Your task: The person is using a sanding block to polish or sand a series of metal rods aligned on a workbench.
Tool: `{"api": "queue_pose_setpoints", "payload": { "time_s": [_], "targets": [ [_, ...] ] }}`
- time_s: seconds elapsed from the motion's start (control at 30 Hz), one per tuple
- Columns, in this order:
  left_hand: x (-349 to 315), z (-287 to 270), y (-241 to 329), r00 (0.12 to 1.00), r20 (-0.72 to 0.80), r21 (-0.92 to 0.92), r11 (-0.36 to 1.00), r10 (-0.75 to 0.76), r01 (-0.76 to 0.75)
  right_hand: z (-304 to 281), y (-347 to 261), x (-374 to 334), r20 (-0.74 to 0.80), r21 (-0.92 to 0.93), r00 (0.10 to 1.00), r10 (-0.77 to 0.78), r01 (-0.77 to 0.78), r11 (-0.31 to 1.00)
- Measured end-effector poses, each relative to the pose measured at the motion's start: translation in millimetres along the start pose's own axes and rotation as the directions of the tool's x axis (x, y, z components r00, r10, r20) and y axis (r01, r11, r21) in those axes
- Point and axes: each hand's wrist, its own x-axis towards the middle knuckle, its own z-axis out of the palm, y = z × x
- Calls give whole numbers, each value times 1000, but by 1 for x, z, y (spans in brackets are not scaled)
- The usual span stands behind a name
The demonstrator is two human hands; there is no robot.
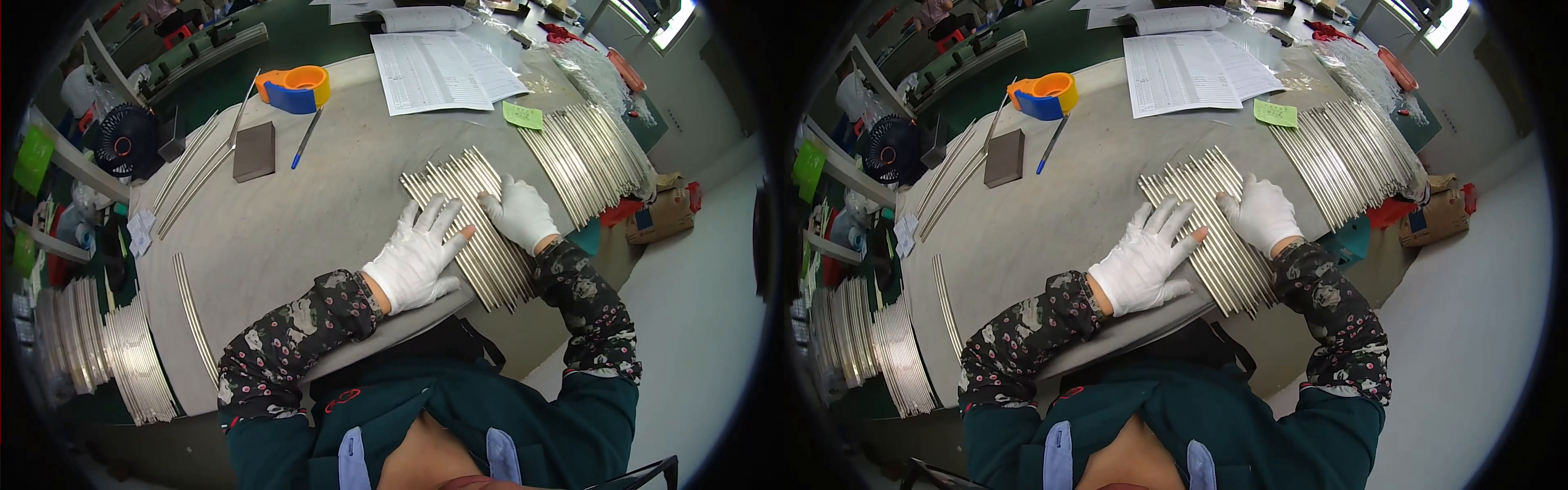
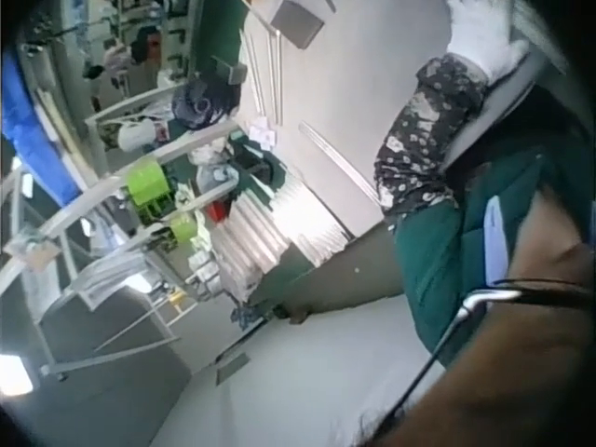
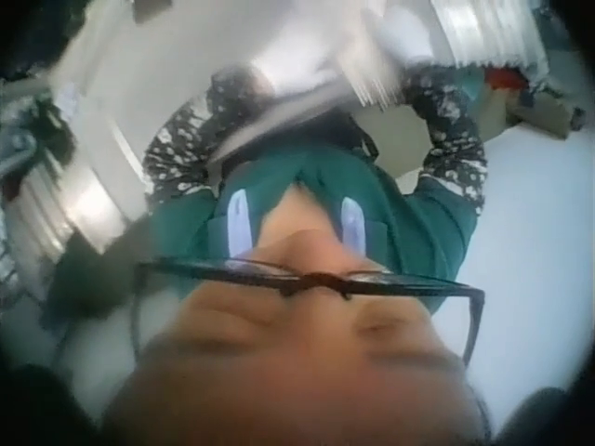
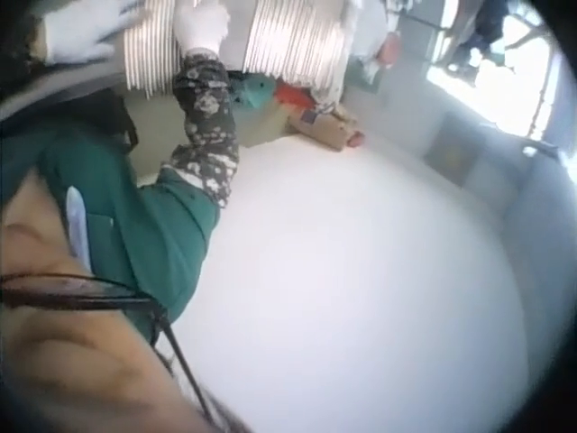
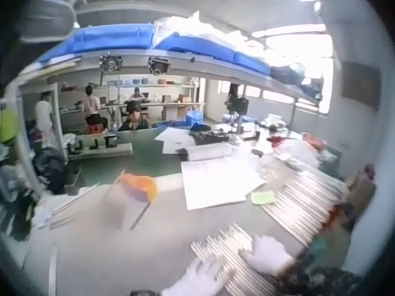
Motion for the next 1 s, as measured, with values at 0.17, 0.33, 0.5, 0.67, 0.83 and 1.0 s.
{"api": "queue_pose_setpoints", "payload": {
  "time_s": [0.17,0.33,0.5,0.67,0.83,1.0],
  "targets": [
    [-38,-3,-5,994,99,20,999,-37,36,12,-41,-38,-8,150,960,-279,277,949],
    [-98,-32,-21,980,183,71,996,-74,62,25,-81,-62,-71,340,889,-453,448,827],
    [-118,-40,-21,974,206,112,991,-100,78,38,-93,-67,-122,386,863,-490,496,778],
    [-103,-29,0,966,150,91,976,-211,199,30,-76,-56,-77,420,929,-362,360,833],
    [-85,-19,16,959,49,159,950,-279,268,38,-56,-42,-236,473,917,-321,397,787],
    [-65,-4,27,966,71,101,966,-247,240,46,-20,-47,-194,560,955,-225,296,774]
  ]
}}
